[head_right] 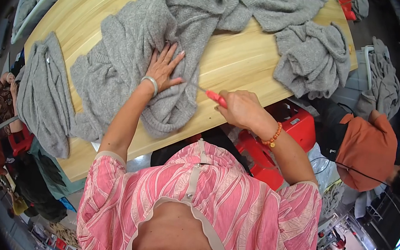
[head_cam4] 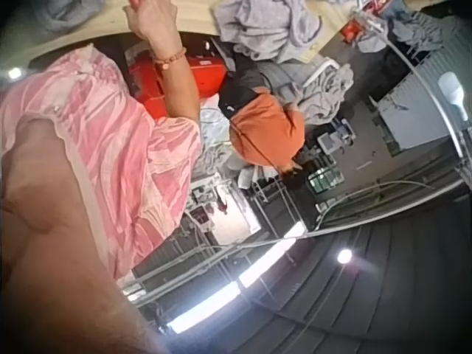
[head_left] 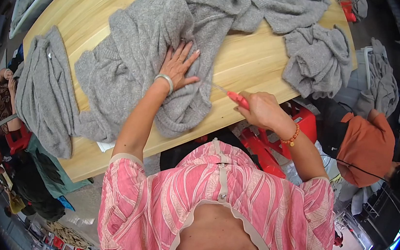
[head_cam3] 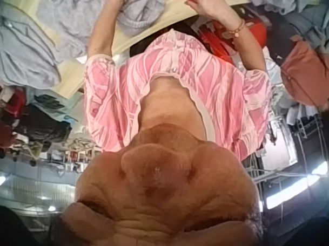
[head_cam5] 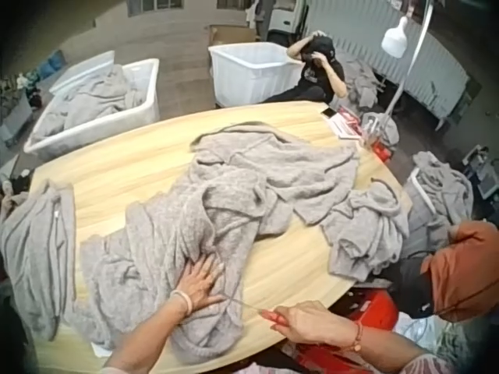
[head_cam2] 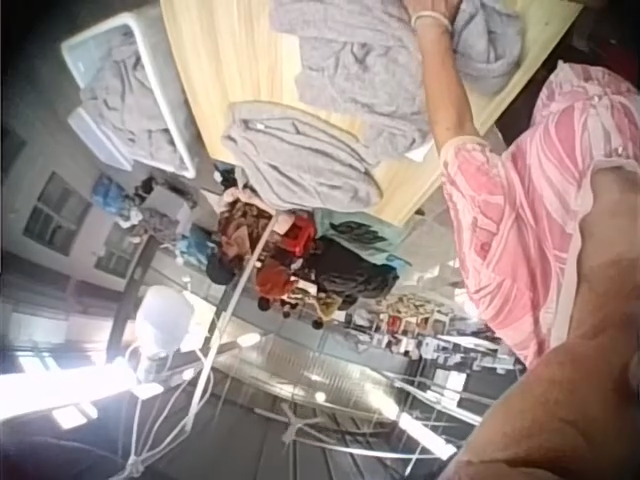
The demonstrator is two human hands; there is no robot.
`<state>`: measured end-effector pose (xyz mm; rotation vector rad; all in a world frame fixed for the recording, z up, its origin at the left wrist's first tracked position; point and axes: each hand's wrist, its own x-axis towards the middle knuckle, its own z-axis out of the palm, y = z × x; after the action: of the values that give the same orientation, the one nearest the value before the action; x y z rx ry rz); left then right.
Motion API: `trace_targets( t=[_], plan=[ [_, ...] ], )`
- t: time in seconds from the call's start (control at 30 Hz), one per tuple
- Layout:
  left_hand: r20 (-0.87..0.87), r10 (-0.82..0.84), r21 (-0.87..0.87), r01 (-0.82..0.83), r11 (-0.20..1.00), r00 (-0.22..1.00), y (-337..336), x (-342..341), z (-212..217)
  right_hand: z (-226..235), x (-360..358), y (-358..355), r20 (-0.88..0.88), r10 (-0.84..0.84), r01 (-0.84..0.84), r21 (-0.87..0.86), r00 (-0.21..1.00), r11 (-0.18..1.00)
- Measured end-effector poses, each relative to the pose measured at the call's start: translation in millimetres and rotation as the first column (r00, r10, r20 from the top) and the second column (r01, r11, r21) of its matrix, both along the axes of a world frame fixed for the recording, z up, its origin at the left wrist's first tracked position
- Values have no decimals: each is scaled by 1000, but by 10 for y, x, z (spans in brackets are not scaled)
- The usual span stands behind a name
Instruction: Inspecting grey sweaters and using scissors to trim loose threads.
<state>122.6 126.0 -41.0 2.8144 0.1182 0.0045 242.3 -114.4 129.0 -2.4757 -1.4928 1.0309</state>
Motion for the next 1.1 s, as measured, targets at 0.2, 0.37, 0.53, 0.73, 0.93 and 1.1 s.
trace_targets(
  t=[0.2,0.37,0.53,0.73,0.93,1.1],
  plan=[
    [36,6,-3,-6,1000,999,-152,-318,35,24,-24,-86,1,81,-80,-59,997,995],
    [63,56,-14,-56,998,996,-202,-335,-43,-44,-103,-150,-16,162,-163,-54,987,985],
    [97,512,-530,-391,752,853,-244,123,189,-80,94,67,136,-88,62,182,987,981],
    [108,406,-215,-378,901,907,-20,215,-254,-1,54,66,122,82,-87,35,989,996],
    [128,310,-483,-214,849,942,354,6,245,-238,272,-456,110,-192,178,130,975,975],
    [566,605,114,-780,616,560,2054,-1328,951,-295,231,-646,87,-227,215,131,970,968]
  ],
)
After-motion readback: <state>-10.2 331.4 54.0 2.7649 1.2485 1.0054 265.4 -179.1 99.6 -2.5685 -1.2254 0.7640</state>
